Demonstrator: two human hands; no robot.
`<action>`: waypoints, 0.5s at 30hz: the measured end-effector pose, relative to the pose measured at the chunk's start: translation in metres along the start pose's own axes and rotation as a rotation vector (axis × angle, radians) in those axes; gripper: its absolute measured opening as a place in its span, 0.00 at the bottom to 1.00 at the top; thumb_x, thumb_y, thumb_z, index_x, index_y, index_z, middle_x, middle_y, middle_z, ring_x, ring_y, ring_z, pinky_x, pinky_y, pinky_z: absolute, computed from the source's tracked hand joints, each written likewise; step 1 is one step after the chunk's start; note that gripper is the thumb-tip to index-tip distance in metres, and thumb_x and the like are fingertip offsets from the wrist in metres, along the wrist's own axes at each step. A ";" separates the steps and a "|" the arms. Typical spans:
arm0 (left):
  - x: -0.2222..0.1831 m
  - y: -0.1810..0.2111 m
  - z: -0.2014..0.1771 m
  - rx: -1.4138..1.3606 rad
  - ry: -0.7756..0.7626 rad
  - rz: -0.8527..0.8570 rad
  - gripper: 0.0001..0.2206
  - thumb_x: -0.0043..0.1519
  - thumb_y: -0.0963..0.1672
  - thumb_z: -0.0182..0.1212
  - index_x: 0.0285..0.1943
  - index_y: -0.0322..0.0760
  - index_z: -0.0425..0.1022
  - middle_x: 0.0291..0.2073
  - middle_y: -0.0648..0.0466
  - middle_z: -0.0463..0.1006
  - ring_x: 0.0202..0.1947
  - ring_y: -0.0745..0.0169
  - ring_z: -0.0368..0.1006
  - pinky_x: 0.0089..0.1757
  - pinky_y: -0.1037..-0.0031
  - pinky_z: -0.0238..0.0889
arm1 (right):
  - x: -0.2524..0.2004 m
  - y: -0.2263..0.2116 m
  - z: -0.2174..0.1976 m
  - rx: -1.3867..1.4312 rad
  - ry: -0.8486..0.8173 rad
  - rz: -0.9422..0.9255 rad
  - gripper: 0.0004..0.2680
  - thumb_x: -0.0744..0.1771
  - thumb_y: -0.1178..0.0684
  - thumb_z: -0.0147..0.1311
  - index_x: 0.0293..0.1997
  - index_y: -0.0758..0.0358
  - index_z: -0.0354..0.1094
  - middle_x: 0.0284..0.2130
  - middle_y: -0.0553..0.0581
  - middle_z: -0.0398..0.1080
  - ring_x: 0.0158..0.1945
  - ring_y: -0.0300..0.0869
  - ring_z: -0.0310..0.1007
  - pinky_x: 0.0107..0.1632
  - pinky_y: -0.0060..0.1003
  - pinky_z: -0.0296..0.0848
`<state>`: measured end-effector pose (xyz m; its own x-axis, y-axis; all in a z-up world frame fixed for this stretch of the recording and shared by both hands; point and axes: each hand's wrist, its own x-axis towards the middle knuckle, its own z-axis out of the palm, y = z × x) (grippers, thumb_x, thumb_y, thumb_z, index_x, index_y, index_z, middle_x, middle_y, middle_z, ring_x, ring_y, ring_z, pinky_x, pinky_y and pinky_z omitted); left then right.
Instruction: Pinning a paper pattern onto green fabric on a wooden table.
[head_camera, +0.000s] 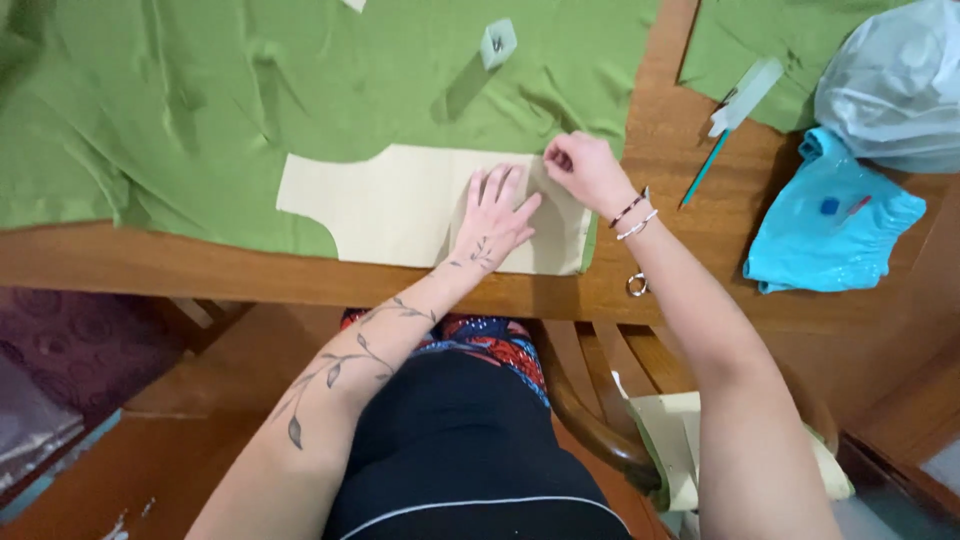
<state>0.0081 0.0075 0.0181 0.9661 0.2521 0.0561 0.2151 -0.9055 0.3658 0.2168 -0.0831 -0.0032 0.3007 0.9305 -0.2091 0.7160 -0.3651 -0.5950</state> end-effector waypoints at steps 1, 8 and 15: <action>0.000 -0.001 0.001 0.008 0.009 0.010 0.29 0.47 0.51 0.78 0.57 0.46 0.73 0.62 0.39 0.64 0.67 0.38 0.54 0.63 0.40 0.44 | 0.001 0.001 0.001 -0.005 0.015 -0.004 0.04 0.66 0.51 0.60 0.38 0.54 0.70 0.29 0.51 0.71 0.38 0.47 0.76 0.44 0.42 0.74; 0.002 -0.007 0.001 0.029 -0.042 -0.076 0.43 0.46 0.55 0.77 0.67 0.32 0.64 0.64 0.40 0.62 0.68 0.45 0.56 0.66 0.54 0.48 | 0.006 -0.009 0.000 -0.007 -0.037 0.115 0.04 0.64 0.51 0.59 0.36 0.55 0.71 0.28 0.55 0.72 0.37 0.50 0.77 0.43 0.46 0.75; 0.002 -0.009 0.005 -0.014 -0.064 -0.143 0.46 0.45 0.56 0.76 0.69 0.30 0.62 0.65 0.43 0.60 0.68 0.47 0.56 0.65 0.59 0.56 | 0.013 -0.022 -0.011 -0.050 -0.136 0.231 0.03 0.65 0.49 0.59 0.37 0.50 0.73 0.30 0.50 0.75 0.39 0.46 0.79 0.44 0.44 0.76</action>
<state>0.0085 0.0146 0.0105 0.9331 0.3552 -0.0568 0.3494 -0.8571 0.3785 0.2118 -0.0628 0.0152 0.3745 0.8166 -0.4392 0.6693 -0.5659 -0.4815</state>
